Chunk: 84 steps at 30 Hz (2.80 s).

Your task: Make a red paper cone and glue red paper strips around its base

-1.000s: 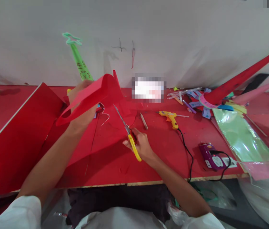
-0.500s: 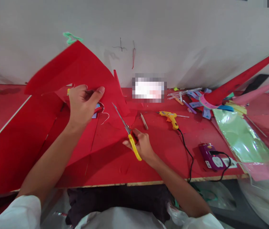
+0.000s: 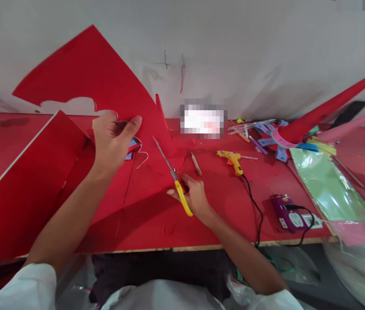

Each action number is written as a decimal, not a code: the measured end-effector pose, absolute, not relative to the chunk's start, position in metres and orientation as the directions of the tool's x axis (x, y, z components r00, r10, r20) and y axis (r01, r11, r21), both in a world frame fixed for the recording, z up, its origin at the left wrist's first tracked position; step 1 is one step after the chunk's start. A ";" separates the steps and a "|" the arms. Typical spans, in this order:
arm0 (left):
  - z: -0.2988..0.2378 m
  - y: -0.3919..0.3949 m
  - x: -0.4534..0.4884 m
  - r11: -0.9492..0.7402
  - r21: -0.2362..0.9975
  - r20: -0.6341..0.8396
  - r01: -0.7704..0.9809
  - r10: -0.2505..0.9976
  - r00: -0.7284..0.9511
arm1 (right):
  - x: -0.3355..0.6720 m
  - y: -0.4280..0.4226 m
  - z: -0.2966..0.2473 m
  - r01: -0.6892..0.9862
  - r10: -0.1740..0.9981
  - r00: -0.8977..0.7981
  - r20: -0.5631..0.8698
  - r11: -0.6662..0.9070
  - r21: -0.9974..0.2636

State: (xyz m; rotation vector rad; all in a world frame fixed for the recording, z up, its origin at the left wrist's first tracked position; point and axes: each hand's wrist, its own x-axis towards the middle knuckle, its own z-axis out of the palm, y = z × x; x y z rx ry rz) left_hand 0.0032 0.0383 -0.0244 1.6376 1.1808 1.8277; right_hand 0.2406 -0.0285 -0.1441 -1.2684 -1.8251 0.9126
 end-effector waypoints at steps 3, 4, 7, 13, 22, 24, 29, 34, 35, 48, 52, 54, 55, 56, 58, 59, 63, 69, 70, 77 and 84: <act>-0.030 0.042 0.000 -0.573 0.778 0.624 0.257 0.754 -0.208 | 0.241 -0.028 -0.145 0.441 0.954 -0.248 0.167 0.264 -0.858; -0.032 0.043 -0.001 -0.580 0.768 0.634 0.271 0.748 -0.196 | 0.241 -0.029 -0.145 0.438 0.954 -0.247 0.170 0.266 -0.859; -0.035 0.045 -0.005 -0.587 0.747 0.650 0.312 0.742 -0.160 | 0.240 -0.029 -0.146 0.423 0.959 -0.234 0.159 0.248 -0.872; -0.036 0.046 -0.007 -0.582 0.729 0.655 0.359 0.746 -0.121 | 0.241 -0.029 -0.147 0.374 0.966 -0.237 0.098 0.184 -0.909; -0.031 0.042 -0.003 -0.552 0.748 0.634 0.369 0.759 -0.149 | 0.237 -0.029 -0.146 0.305 0.955 -0.285 0.075 0.165 -0.938; -0.029 0.041 -0.004 -0.547 0.743 0.633 0.386 0.761 -0.142 | 0.237 -0.029 -0.146 0.298 0.952 -0.298 0.070 0.163 -0.940; -0.026 0.037 -0.003 -0.535 0.723 0.636 0.437 0.763 -0.119 | 0.237 -0.029 -0.153 0.273 0.934 -0.344 0.099 0.200 -0.941; -0.024 0.036 0.000 -0.561 0.674 0.667 0.480 0.742 -0.070 | 0.235 -0.028 -0.168 0.197 0.935 -0.347 0.067 0.143 -0.970; -0.023 0.036 0.001 -0.572 0.659 0.678 0.489 0.733 -0.057 | 0.235 -0.029 -0.169 0.182 0.932 -0.356 0.060 0.132 -0.974; -0.024 0.030 0.012 -0.616 0.668 0.646 0.417 0.758 0.084 | 0.229 -0.032 -0.161 0.114 0.918 -0.393 0.060 0.113 -0.987; -0.023 0.030 0.016 -0.628 0.696 0.653 0.348 0.755 0.056 | 0.227 -0.031 -0.162 0.093 0.929 -0.362 0.071 0.112 -0.989; -0.025 0.031 0.018 -0.574 0.746 0.595 0.339 0.802 0.051 | 0.227 -0.031 -0.163 0.080 0.928 -0.365 0.075 0.112 -0.990; -0.027 0.032 0.018 -0.551 0.765 0.568 0.334 0.821 0.052 | 0.227 -0.031 -0.163 0.070 0.927 -0.368 0.078 0.111 -0.991; -0.029 0.033 0.019 -0.535 0.779 0.552 0.327 0.833 0.048 | 0.228 -0.031 -0.163 0.059 0.926 -0.369 0.079 0.109 -0.992; -0.033 0.035 0.019 -0.516 0.801 0.535 0.302 0.844 0.022 | 0.229 -0.031 -0.163 0.044 0.926 -0.371 0.077 0.101 -0.994; -0.036 0.037 0.019 -0.511 0.810 0.532 0.289 0.846 0.005 | 0.230 -0.032 -0.164 0.044 0.927 -0.369 0.074 0.097 -0.994; -0.039 0.039 0.020 -0.525 0.808 0.545 0.266 0.838 0.000 | 0.231 -0.033 -0.164 0.061 0.936 -0.349 0.053 0.080 -0.995; -0.041 0.038 0.021 -0.540 0.789 0.563 0.293 0.826 0.007 | 0.230 -0.032 -0.160 0.121 0.937 -0.347 0.034 0.080 -0.989; -0.041 0.038 0.021 -0.543 0.786 0.566 0.296 0.824 0.007 | 0.230 -0.032 -0.160 0.131 0.937 -0.347 0.032 0.082 -0.988; -0.044 0.040 0.022 -0.601 0.735 0.626 0.314 0.780 0.026 | 0.231 -0.032 -0.164 0.106 0.940 -0.336 0.066 0.108 -0.989; -0.045 0.041 0.022 -0.599 0.755 0.611 0.265 0.790 0.046 | 0.233 -0.032 -0.163 0.125 0.939 -0.338 0.064 0.112 -0.986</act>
